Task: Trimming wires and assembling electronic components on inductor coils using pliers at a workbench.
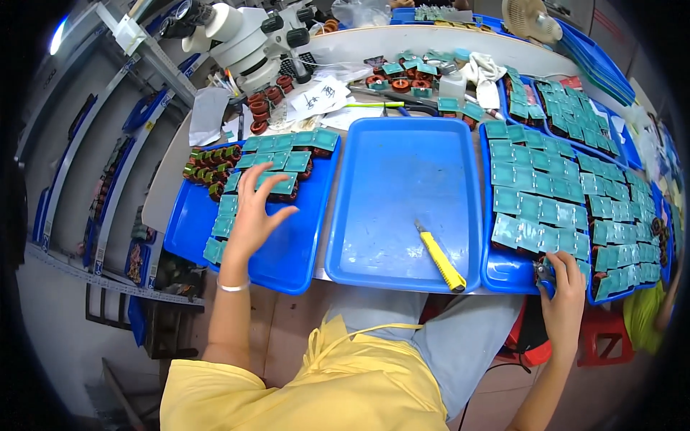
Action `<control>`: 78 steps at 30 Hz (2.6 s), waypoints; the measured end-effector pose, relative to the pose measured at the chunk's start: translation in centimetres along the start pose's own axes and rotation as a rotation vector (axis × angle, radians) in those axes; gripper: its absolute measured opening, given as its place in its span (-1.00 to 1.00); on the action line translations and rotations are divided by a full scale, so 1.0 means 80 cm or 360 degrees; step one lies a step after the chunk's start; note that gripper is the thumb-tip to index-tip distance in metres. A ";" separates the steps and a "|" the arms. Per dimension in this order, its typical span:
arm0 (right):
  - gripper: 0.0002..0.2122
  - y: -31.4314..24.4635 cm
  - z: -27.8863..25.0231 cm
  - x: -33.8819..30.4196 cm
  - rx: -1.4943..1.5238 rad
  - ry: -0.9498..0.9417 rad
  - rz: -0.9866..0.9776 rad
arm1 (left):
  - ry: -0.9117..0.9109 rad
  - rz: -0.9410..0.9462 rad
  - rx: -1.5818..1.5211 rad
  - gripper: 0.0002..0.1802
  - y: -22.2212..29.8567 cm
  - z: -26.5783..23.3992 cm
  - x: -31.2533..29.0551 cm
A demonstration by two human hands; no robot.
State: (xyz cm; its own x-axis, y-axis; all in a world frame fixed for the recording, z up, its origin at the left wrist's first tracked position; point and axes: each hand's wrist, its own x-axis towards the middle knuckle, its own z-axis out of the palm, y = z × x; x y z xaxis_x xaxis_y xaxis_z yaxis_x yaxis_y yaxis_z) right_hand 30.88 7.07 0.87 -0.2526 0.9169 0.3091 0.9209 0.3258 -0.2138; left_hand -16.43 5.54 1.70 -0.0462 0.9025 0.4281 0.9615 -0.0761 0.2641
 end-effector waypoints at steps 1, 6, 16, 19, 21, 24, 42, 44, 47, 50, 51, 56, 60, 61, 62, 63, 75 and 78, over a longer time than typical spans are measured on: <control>-0.46 -0.004 -0.003 0.001 -0.0007 0.0000 0.0004 | -0.0003 -0.0030 0.0143 -0.38 -0.014 0.006 0.003; -0.48 -0.009 -0.009 0.006 -0.0093 0.0019 -0.0014 | -0.0021 0.0074 0.0482 -0.38 -0.045 0.041 0.004; -0.47 -0.012 -0.010 0.014 0.0100 -0.0081 0.0108 | 0.0083 -0.0310 -0.0617 -0.48 -0.008 0.012 -0.008; -0.58 -0.044 -0.022 0.010 0.0289 0.0176 0.0034 | -0.0095 -0.0149 -0.0991 -0.50 0.045 -0.016 -0.012; -0.70 -0.076 -0.014 -0.007 0.1117 0.0184 0.0134 | -0.0295 0.0065 -0.1285 -0.43 0.079 -0.022 -0.014; -0.66 -0.137 0.009 -0.012 0.2250 -0.0299 0.0290 | -0.0674 0.0277 -0.1636 -0.37 0.128 -0.011 -0.022; -0.67 -0.205 0.045 -0.019 0.2050 0.0361 0.0220 | -0.0674 -0.0591 -0.2845 -0.49 0.222 0.050 -0.068; -0.73 -0.198 0.030 -0.019 0.1768 0.0206 -0.0220 | -0.0741 -0.0607 -0.2547 -0.44 0.219 0.050 -0.068; -0.79 -0.167 0.011 -0.022 0.1699 0.0118 -0.0107 | -0.0791 -0.0706 -0.2975 -0.28 0.214 0.038 -0.062; -0.75 -0.144 -0.005 -0.018 0.1462 0.0012 -0.0105 | -0.0810 -0.0668 -0.2883 -0.25 0.216 0.025 -0.063; -0.74 -0.142 -0.007 -0.018 0.1380 -0.0017 -0.0165 | -0.0814 -0.0675 -0.2850 -0.22 0.219 0.022 -0.063; -0.62 -0.148 -0.030 -0.004 0.0833 -0.0179 -0.0594 | -0.0861 -0.0619 -0.2669 -0.16 0.220 0.014 -0.067; -0.55 -0.154 -0.041 -0.015 0.0594 -0.0304 -0.0554 | -0.0836 -0.0534 -0.2475 -0.20 0.215 0.017 -0.072; -0.55 -0.155 -0.044 -0.015 0.0593 -0.0314 -0.0549 | -0.0842 -0.0543 -0.2480 -0.20 0.214 0.016 -0.072; -0.59 -0.156 -0.048 -0.014 0.0552 -0.0285 -0.0563 | -0.0839 -0.0488 -0.2397 -0.22 0.214 0.014 -0.071; -0.62 -0.155 -0.050 -0.014 0.0513 -0.0256 -0.0575 | -0.0837 -0.0434 -0.2312 -0.24 0.214 0.013 -0.071; -0.64 -0.151 -0.062 -0.020 0.0450 -0.0355 -0.0607 | -0.0691 -0.0012 -0.1975 -0.29 0.214 0.010 -0.071; -0.64 -0.150 -0.064 -0.021 0.0419 -0.0361 -0.0637 | -0.0695 -0.0004 -0.1968 -0.29 0.215 0.009 -0.072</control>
State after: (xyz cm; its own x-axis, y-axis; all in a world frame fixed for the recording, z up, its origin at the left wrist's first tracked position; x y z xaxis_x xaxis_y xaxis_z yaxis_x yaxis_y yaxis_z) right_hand 21.76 0.49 7.64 -0.6541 0.7261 0.2120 0.6409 0.6808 -0.3545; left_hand 0.57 -0.63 3.18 0.2678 0.9475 0.1747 0.0684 -0.1995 0.9775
